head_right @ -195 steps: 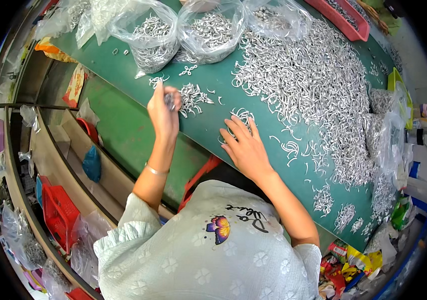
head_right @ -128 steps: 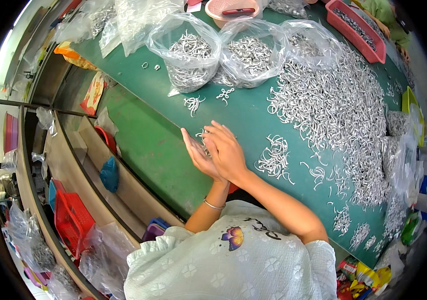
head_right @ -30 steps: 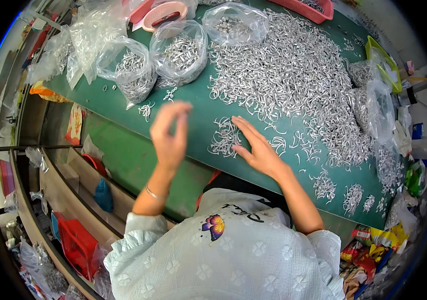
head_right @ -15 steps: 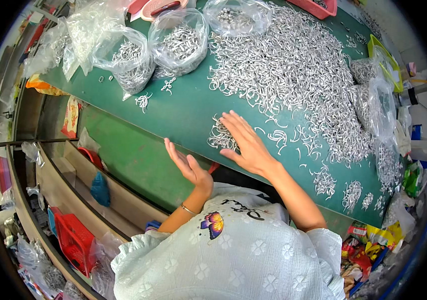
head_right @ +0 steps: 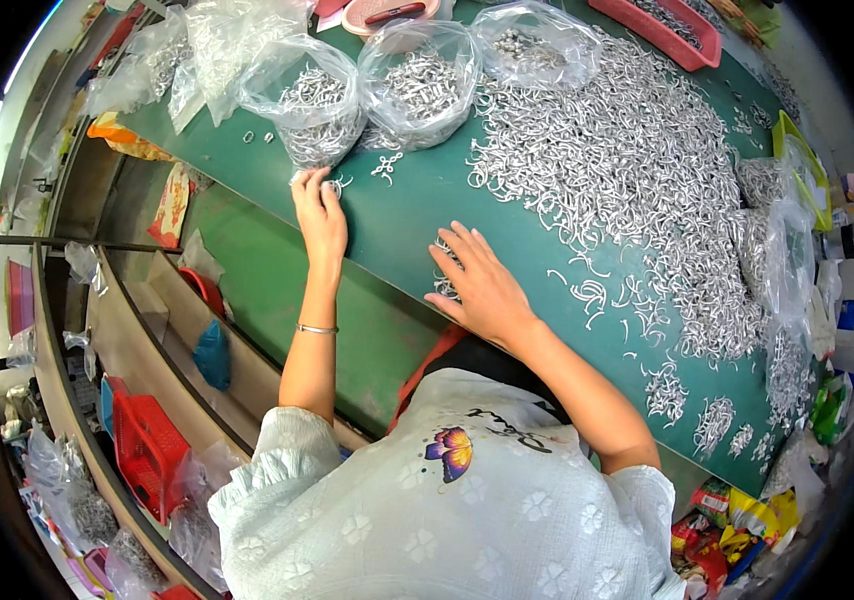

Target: The person sorts small curved metal fasteners by hand on a green workbench, picking them up individually and placing them into clear plastic bags or separate piles.

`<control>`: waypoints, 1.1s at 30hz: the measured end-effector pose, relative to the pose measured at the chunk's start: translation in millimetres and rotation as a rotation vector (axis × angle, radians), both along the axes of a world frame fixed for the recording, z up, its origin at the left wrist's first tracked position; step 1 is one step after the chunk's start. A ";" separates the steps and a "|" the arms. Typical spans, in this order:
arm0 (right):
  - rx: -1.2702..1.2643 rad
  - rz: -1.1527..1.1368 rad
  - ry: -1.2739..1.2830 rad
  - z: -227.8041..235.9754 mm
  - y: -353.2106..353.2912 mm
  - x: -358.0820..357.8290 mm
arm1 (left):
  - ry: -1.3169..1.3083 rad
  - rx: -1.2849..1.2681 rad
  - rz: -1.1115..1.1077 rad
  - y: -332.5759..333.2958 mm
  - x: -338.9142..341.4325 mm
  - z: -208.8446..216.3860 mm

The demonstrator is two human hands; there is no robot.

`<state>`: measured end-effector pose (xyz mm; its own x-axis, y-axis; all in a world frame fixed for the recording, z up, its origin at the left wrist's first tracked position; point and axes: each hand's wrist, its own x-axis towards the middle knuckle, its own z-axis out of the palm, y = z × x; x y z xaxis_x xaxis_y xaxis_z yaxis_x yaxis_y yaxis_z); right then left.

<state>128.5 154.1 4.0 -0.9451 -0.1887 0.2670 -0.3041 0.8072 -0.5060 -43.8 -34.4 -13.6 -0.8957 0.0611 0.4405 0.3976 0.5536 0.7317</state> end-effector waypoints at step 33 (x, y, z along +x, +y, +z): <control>-0.067 0.225 -0.098 4.6 10.4 -13.5 | 0.005 0.850 0.121 93.1 166.3 -29.7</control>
<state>115.1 164.4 8.6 -0.9033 -0.3821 0.1952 -0.4191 0.6882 -0.5923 122.5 58.7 -43.3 -0.8724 -0.3879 0.2973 0.3758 -0.1434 0.9156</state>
